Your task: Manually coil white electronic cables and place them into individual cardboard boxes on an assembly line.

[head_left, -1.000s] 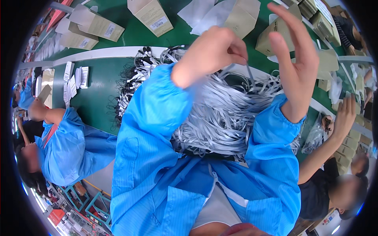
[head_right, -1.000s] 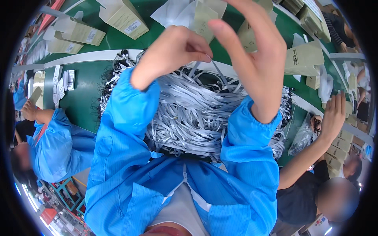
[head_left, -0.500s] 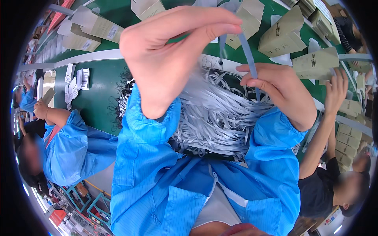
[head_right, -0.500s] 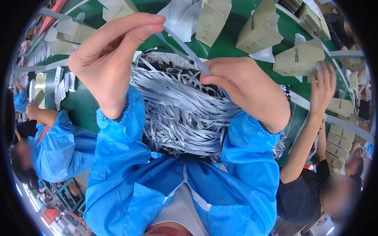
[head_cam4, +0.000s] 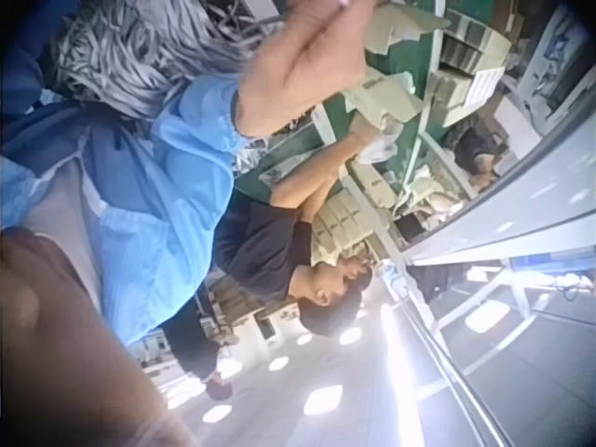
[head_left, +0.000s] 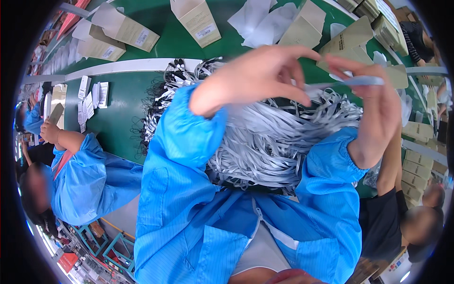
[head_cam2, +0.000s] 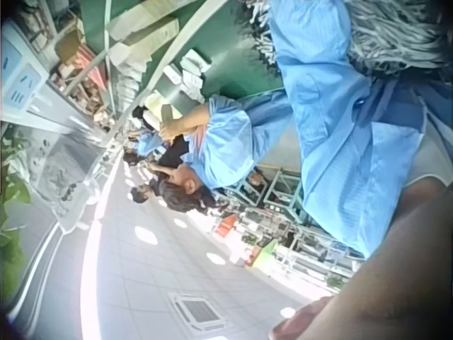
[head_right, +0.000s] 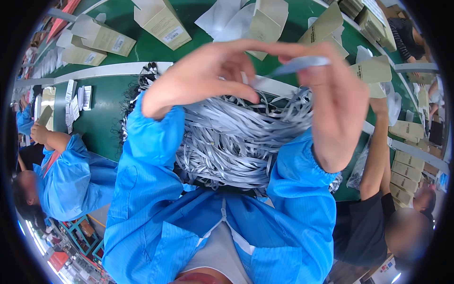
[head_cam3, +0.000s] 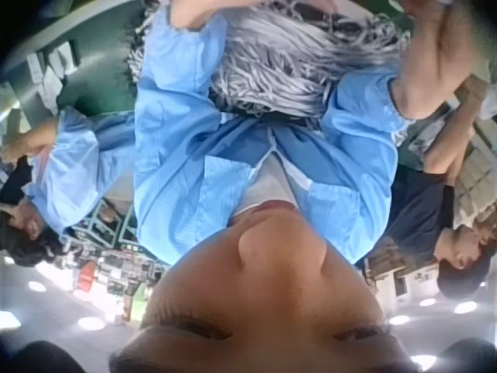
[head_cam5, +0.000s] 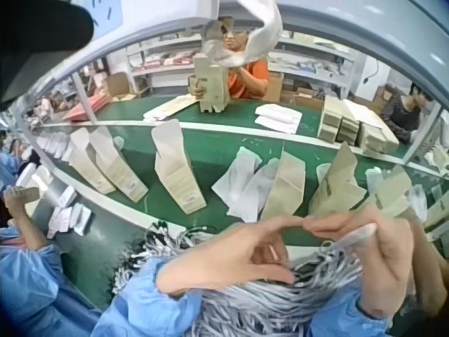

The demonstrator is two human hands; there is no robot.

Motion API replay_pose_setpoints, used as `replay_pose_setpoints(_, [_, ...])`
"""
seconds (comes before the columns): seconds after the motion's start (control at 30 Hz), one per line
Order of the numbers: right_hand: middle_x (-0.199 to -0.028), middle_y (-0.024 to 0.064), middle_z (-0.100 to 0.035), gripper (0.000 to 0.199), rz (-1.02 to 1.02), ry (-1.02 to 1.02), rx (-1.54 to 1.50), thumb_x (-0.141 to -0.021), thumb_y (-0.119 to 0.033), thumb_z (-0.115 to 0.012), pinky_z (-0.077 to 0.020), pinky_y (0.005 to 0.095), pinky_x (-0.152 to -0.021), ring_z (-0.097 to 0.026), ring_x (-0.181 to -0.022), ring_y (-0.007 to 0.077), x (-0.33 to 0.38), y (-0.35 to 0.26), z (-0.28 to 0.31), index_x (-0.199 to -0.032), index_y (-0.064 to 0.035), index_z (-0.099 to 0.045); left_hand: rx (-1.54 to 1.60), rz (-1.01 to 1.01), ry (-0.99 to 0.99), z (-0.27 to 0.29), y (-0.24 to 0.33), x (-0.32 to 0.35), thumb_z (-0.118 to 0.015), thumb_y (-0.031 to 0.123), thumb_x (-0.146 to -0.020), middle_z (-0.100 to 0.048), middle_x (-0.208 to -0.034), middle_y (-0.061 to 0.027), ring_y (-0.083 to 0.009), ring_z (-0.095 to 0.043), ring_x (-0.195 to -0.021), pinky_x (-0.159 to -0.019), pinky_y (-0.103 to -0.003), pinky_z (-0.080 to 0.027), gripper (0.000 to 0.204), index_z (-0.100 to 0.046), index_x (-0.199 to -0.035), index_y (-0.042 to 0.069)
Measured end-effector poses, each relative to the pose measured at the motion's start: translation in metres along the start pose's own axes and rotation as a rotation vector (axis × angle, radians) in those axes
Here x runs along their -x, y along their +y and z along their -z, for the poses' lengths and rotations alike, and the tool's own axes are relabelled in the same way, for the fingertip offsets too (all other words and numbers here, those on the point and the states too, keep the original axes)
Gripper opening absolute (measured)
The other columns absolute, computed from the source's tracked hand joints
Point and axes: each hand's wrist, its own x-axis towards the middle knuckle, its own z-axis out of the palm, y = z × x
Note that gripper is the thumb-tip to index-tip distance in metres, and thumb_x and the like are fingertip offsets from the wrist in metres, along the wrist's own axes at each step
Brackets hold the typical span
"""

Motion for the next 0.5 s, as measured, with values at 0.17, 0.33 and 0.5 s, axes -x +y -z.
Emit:
replay_pose_setpoints(0.17, [-0.088,0.0217,-0.057,0.037,-0.17,0.209,-0.418,-0.106,-0.034,-0.039,-0.044,0.0406,-0.072,-0.055,-0.077,0.0281,-0.004,-0.009,-0.014,-0.101,0.0012,-0.049,-0.117,-0.381,-0.17,-0.026,-0.04,-0.025,-0.067,0.025,-0.098,-0.066,-0.094,-0.0052,-0.0126,-0.061,-0.075,-0.07,-0.025,-0.048,0.029,-0.067,-0.119,0.004])
replay_pose_setpoints(0.33, [-0.079,0.0091,-0.053,0.053,0.091,-0.128,-0.921,-0.102,-0.037,-0.035,-0.043,0.0346,-0.073,-0.046,-0.072,0.0178,-0.02,0.018,0.008,-0.12,0.0098,-0.051,0.134,-0.316,-0.327,0.014,-0.049,-0.024,-0.056,0.038,-0.104,-0.064,-0.089,-0.0047,-0.0109,-0.057,-0.073,-0.069,-0.024,-0.046,0.037,-0.067,-0.108,0.003])
replay_pose_setpoints(0.5, [-0.076,0.001,-0.036,0.047,0.304,0.293,-0.558,-0.099,-0.026,-0.042,-0.0385,0.0304,-0.07,-0.044,-0.072,0.0155,-0.028,0.031,0.007,-0.132,0.0065,-0.047,0.3,0.045,-0.039,0.053,-0.045,-0.009,-0.048,0.044,-0.107,-0.051,-0.079,0.0005,-0.0069,-0.044,-0.069,-0.064,-0.023,-0.039,0.044,-0.061,-0.094,0.004])
